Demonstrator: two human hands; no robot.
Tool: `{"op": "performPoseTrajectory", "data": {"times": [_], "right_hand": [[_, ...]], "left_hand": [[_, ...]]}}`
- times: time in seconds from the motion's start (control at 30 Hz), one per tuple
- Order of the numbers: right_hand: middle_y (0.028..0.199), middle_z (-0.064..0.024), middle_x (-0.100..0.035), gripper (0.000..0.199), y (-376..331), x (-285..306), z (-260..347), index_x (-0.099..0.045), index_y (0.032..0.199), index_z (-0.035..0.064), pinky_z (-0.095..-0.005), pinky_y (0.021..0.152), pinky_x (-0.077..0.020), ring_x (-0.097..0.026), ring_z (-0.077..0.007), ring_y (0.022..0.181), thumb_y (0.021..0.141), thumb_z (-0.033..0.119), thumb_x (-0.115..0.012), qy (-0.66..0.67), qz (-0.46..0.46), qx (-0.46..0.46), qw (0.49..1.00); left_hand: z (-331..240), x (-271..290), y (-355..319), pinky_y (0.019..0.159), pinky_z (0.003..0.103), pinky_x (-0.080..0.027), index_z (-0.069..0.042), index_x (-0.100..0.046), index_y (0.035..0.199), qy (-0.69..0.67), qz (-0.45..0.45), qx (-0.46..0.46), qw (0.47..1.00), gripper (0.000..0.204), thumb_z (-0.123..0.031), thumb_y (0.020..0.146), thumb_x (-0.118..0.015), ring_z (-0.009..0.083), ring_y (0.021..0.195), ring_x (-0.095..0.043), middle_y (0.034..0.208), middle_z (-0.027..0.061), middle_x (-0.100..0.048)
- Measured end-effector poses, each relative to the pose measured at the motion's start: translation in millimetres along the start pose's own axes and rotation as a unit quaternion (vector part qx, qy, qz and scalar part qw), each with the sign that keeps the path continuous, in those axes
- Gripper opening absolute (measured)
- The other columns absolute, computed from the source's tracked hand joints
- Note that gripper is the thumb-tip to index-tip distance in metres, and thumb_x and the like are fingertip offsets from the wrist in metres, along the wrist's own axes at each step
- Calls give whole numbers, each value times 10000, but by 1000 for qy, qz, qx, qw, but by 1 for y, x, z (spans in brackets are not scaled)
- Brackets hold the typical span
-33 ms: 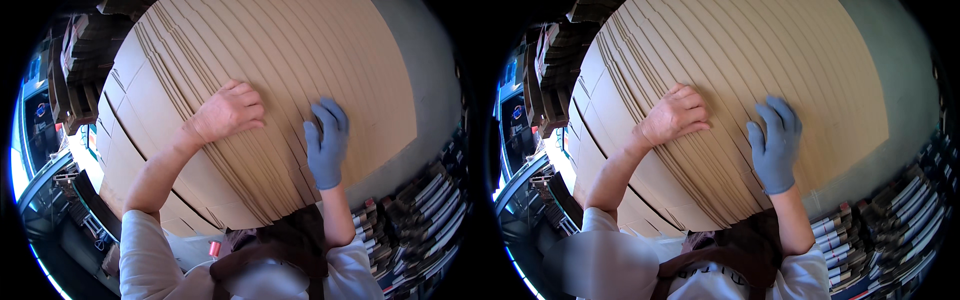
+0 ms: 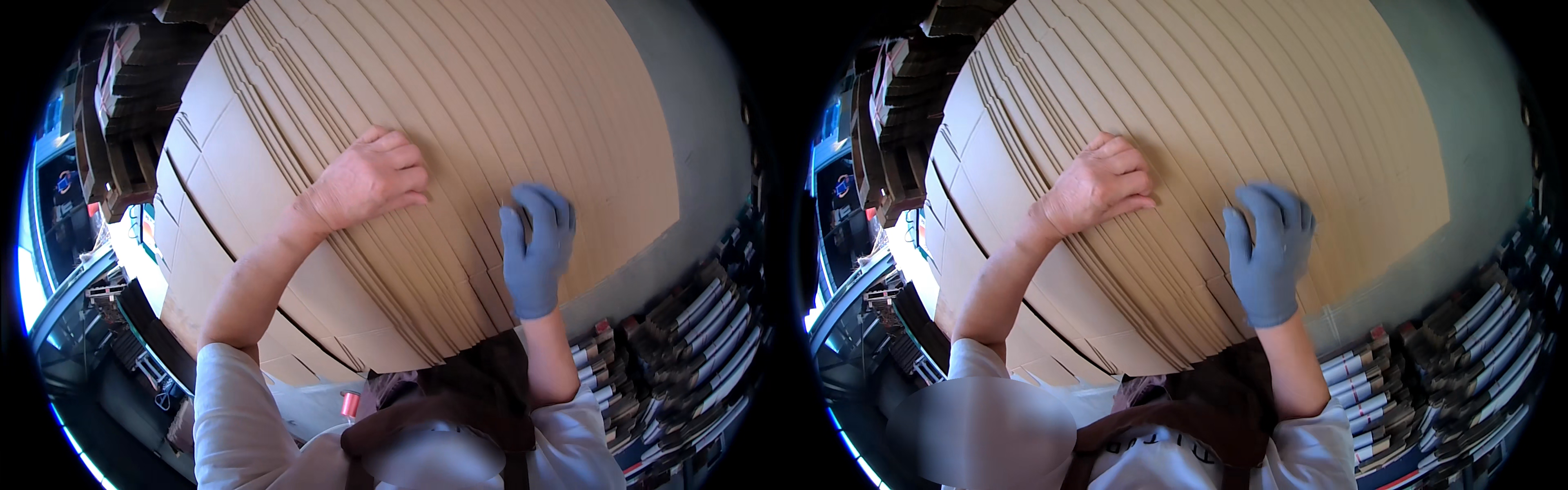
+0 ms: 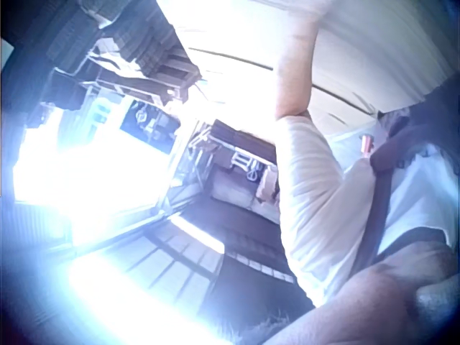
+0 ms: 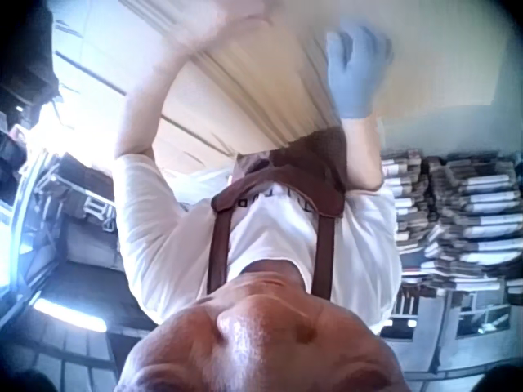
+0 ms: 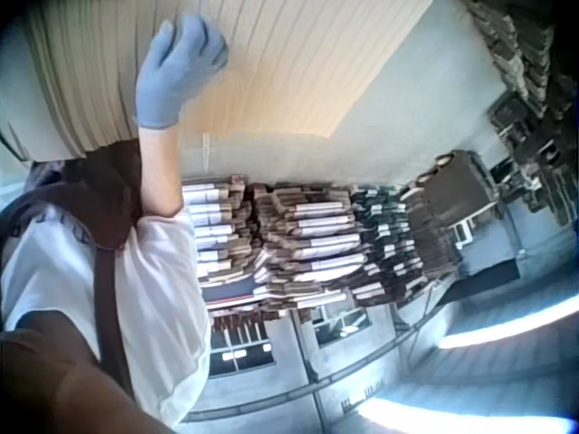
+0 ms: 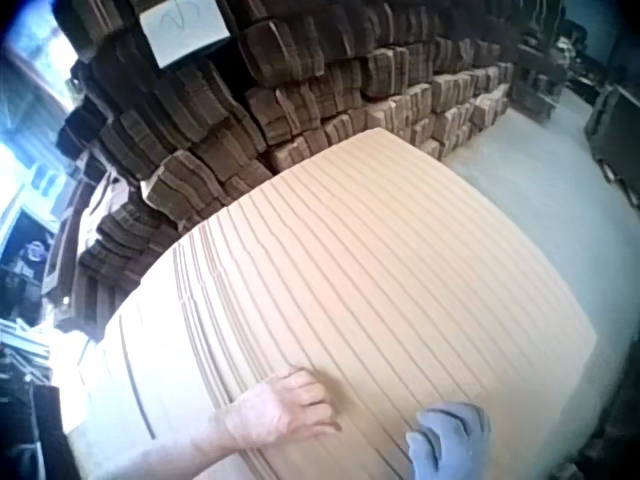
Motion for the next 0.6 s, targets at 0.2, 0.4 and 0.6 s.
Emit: {"op": "performPoseTrajectory", "data": {"times": [0.2,0.4,0.6], "right_hand": [[835,-93,-671,106,-111,28,15,-645,954,119,-427,673,-518,-660,-313,761,892,193,-692,-49,157,-113,980],[873,-115,-674,137,-135,31,20,-653,977,107,-423,652,-532,-666,-324,749,881,191,-702,-47,178,-179,966],[867,-112,-648,150,-129,27,12,-635,963,122,-444,666,-523,-649,-332,767,866,213,-703,16,189,-201,961]], "left_hand": [[-3,-1,-1,854,385,-443,-116,-600,820,-1,-11,9,1000,230,-273,792,-766,245,887,-547,876,24,-560],[-4,1,2,848,380,-436,-107,-598,807,-3,3,17,1000,241,-272,791,-772,250,883,-549,863,31,-557],[-3,0,3,855,382,-432,-101,-601,799,-11,8,19,1000,242,-256,775,-785,252,887,-554,861,37,-559]]}}
Point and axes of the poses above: each hand's wrist, its own y-axis towards the middle knuckle, its own x-axis out of the back of the hand, z = x × y, the point moved 2 cm from there along y, towards the middle knuckle
